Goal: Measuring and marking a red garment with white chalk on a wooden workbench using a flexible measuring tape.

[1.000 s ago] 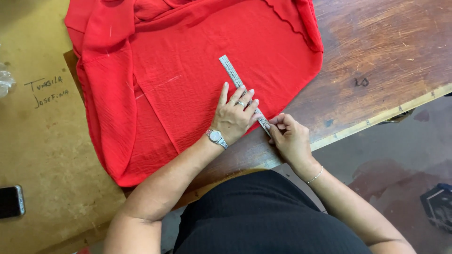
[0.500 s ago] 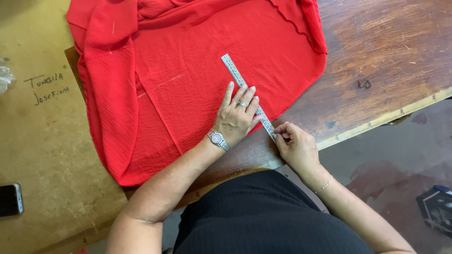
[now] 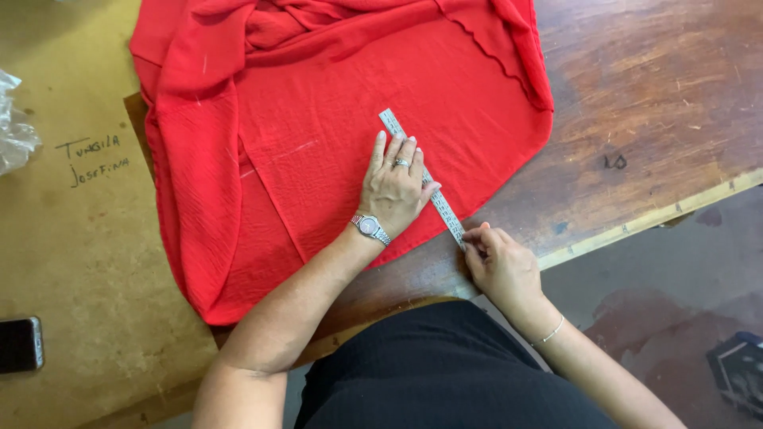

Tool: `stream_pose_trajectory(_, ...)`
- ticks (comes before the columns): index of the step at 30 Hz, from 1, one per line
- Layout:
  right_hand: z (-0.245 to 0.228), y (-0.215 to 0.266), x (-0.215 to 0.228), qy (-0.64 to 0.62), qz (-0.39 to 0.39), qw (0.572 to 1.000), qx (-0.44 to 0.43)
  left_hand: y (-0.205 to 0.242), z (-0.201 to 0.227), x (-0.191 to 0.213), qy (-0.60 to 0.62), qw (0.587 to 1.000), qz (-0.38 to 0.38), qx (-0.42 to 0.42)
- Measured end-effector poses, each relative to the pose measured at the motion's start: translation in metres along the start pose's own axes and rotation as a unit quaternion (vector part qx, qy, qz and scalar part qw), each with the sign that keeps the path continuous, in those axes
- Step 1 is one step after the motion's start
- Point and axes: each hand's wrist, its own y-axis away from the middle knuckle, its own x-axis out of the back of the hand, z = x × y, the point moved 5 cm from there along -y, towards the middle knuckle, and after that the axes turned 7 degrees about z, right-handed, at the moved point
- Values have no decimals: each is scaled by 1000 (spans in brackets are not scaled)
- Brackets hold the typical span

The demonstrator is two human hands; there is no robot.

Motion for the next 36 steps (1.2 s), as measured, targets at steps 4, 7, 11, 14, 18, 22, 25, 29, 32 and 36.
stream_pose_trajectory(4,0,1,-1,13,5,1000,19,-11,-20,-7,-22,1000,6,21)
stream_pose_trajectory(7,-2,0,2,25,7,999,34,-13,-29,-7,-28,998,-25,43)
stream_pose_trajectory(11,0,-15,14,84,20,991,99,-11,-30,-9,-20,997,-53,49)
stream_pose_trajectory(14,-1,-52,23,73,5,988,134,-10,-28,-1,-14,995,-81,59)
stream_pose_trajectory(18,-41,-125,30,-68,-71,988,116,-8,-26,5,-19,985,-155,80)
stream_pose_trajectory(22,-57,-191,-21,-55,-51,986,146,-9,-27,6,-7,976,-189,105)
stream_pose_trajectory(25,-95,-221,-28,-66,27,952,299,-9,-28,4,-11,970,-214,113)
stream_pose_trajectory(29,-110,-239,-38,-12,72,917,393,-5,-28,-6,-14,974,-205,97)
stream_pose_trajectory(32,-109,-241,-42,-11,67,899,433,-2,-25,-10,-31,978,-187,86)
stream_pose_trajectory(36,-107,-244,-43,-25,69,874,481,-2,-26,-9,-19,982,-169,87)
